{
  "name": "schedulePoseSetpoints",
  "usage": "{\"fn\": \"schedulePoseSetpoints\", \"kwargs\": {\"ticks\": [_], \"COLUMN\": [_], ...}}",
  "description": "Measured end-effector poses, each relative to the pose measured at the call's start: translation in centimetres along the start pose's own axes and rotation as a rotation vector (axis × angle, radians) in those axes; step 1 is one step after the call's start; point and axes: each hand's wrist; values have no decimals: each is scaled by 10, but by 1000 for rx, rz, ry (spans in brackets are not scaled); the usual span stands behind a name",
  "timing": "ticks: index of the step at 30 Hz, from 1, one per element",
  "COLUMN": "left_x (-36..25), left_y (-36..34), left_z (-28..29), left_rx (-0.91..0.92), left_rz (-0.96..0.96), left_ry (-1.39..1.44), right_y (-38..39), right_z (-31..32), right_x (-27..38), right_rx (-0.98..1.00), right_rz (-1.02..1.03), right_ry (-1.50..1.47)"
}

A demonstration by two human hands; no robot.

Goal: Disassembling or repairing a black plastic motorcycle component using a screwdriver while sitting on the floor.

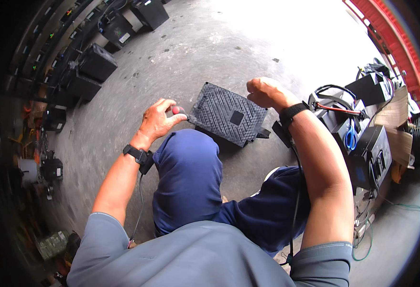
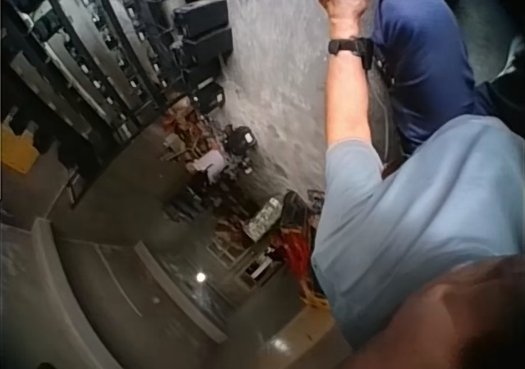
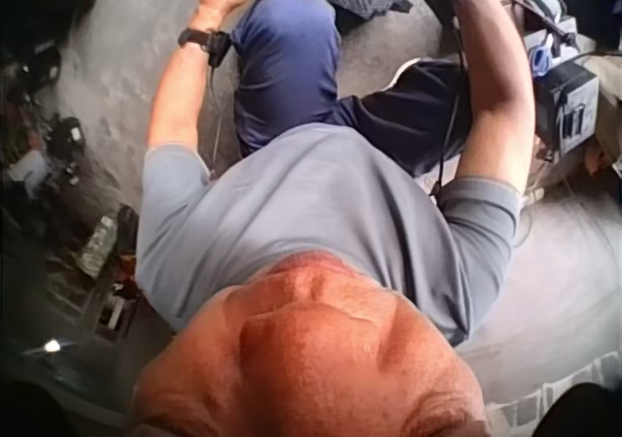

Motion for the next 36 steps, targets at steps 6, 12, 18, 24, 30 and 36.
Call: {"fn": "schedulePoseSetpoints", "kwargs": {"ticks": [6, 12, 18, 24, 30, 36], "left_x": [-11, 2, 1, 0, -3, -7], "left_y": [-1, -8, -6, -4, -10, -6], "left_z": [1, -1, -1, 2, 6, 9], "left_rx": [-61, 81, -170, 43, -143, 140], "left_rz": [-123, 23, -76, 210, -133, 188], "left_ry": [211, 46, -5, -13, 87, -97], "right_y": [-2, -5, -5, -6, -6, -7], "right_z": [23, 25, 32, 34, 35, 34], "right_x": [25, 21, 29, 30, 30, 31], "right_rx": [43, 44, 84, 123, 113, 109], "right_rz": [10, -11, -42, -40, -42, -61], "right_ry": [-17, -14, -3, 38, 39, 21]}}
Point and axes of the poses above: each hand's wrist, its own y-axis away from the middle knuckle, its own z-axis out of the back of the hand, x = y × z, and after that the axes turned 7 degrees about -x, right-handed
